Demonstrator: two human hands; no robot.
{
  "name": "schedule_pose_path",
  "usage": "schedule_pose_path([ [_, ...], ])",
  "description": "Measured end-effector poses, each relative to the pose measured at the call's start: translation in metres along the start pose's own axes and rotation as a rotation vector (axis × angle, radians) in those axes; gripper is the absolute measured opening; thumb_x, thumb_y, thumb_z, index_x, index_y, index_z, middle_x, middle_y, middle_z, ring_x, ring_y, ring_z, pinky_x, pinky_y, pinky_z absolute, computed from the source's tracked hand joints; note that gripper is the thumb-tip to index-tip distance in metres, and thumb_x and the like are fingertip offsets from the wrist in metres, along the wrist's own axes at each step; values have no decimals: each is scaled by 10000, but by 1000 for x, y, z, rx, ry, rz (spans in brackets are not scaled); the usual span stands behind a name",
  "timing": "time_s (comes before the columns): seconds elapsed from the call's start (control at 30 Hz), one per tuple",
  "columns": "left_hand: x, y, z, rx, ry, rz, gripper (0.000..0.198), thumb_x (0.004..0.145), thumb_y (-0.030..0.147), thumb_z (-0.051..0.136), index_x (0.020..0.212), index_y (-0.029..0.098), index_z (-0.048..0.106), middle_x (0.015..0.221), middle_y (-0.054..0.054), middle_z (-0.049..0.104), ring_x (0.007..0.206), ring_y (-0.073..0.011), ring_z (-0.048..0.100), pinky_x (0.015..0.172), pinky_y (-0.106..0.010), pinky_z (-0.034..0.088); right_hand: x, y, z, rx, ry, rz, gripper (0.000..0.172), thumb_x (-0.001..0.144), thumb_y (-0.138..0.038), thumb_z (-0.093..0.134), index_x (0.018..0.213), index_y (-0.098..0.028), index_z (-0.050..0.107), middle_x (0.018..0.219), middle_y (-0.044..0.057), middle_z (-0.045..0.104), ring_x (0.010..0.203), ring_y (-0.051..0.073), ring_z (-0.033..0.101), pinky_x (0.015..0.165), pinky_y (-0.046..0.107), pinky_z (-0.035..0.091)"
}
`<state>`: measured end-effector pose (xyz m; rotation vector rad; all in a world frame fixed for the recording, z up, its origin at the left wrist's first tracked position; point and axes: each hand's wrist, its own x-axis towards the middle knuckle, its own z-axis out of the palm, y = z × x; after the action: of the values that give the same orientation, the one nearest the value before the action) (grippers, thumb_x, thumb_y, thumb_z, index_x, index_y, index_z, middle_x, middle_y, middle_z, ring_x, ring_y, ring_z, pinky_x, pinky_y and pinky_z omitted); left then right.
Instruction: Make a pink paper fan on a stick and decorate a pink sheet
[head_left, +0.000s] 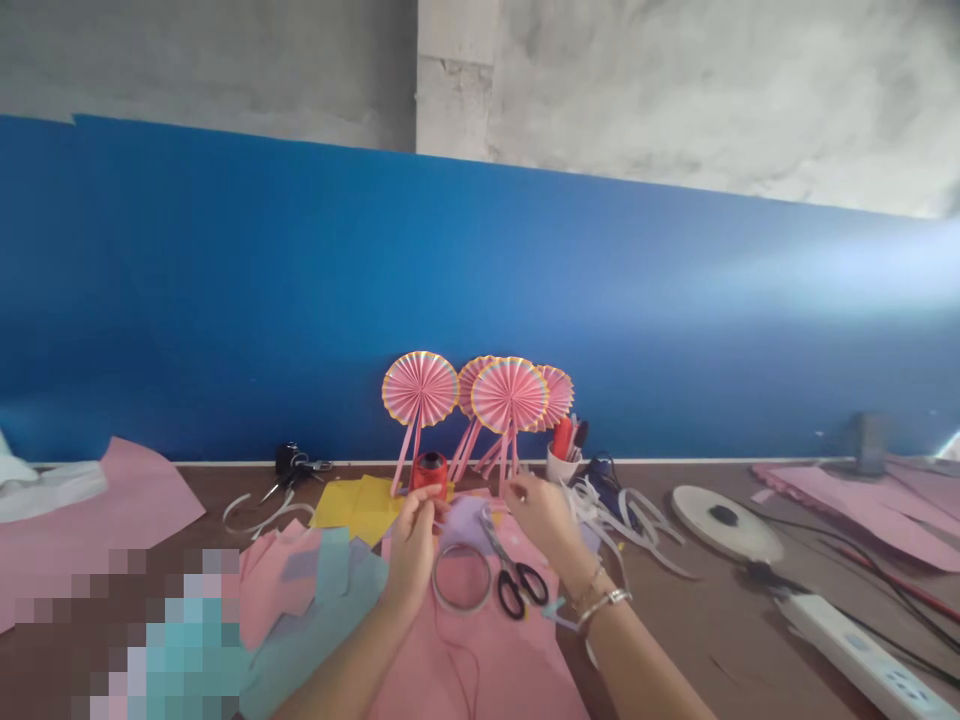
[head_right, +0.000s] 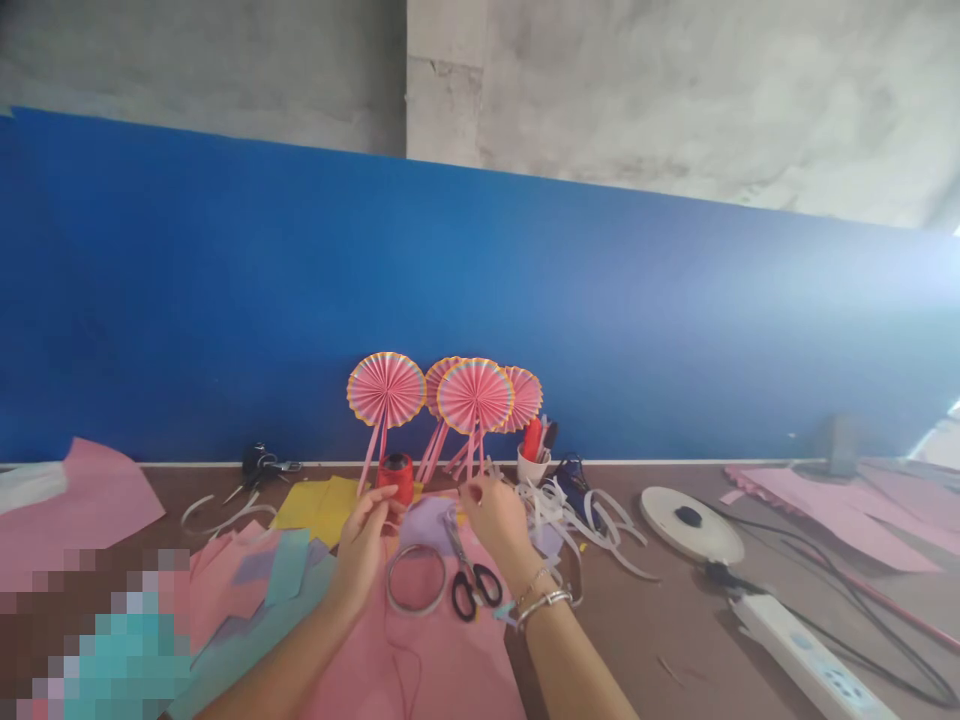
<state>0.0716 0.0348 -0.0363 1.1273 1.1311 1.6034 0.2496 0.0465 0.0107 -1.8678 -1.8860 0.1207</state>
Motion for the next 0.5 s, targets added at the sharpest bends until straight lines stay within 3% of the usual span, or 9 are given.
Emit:
schedule_pose_path([
  [0.1, 5, 10, 0, 50, 9, -2, 284, 757, 337, 441, 934, 153, 565, 710, -19, 627, 622, -143, 599, 562, -254, 463, -28, -12, 7, 40, -153, -134, 156, 759, -265, 561, 722, -203, 699, 716, 22, 686, 671, 142, 604, 584, 216, 351],
  [0.2, 12, 15, 0, 107, -14, -4, 282, 753, 287, 428, 967, 151, 552, 739, -22, 638, 657, -142, 617, 578, -250, 470, -55, -21, 21, 76, -270, -325, 181, 686, -309, 645, 819, -199, 699, 875, 44, 678, 775, 170, 595, 656, 236, 389],
  [0.27, 15, 16, -2, 164, -66, -1, 277, 748, 249, 431, 975, 151, 555, 741, -23, 646, 657, -141, 620, 581, -249, 469, -69, -23, 30, 29, -280, -387, 229, 652, -328, 670, 822, -175, 688, 944, 74, 655, 851, 210, 576, 707, 270, 405],
  [0.37, 8, 14, -8, 272, -198, 35, 239, 726, 206, 482, 932, 161, 596, 728, -22, 657, 686, -156, 625, 638, -271, 477, -76, -22, 40, -64, -248, -383, 163, 717, -272, 606, 809, -156, 675, 960, 95, 638, 912, 237, 553, 773, 311, 403],
  [0.5, -25, 14, -30, 419, -434, 117, 191, 696, 165, 570, 852, 197, 675, 828, -41, 702, 789, -196, 631, 771, -331, 476, -70, -13, 42, -126, -197, -349, 214, 757, -107, 500, 892, -148, 662, 985, 106, 623, 965, 237, 525, 819, 323, 384],
])
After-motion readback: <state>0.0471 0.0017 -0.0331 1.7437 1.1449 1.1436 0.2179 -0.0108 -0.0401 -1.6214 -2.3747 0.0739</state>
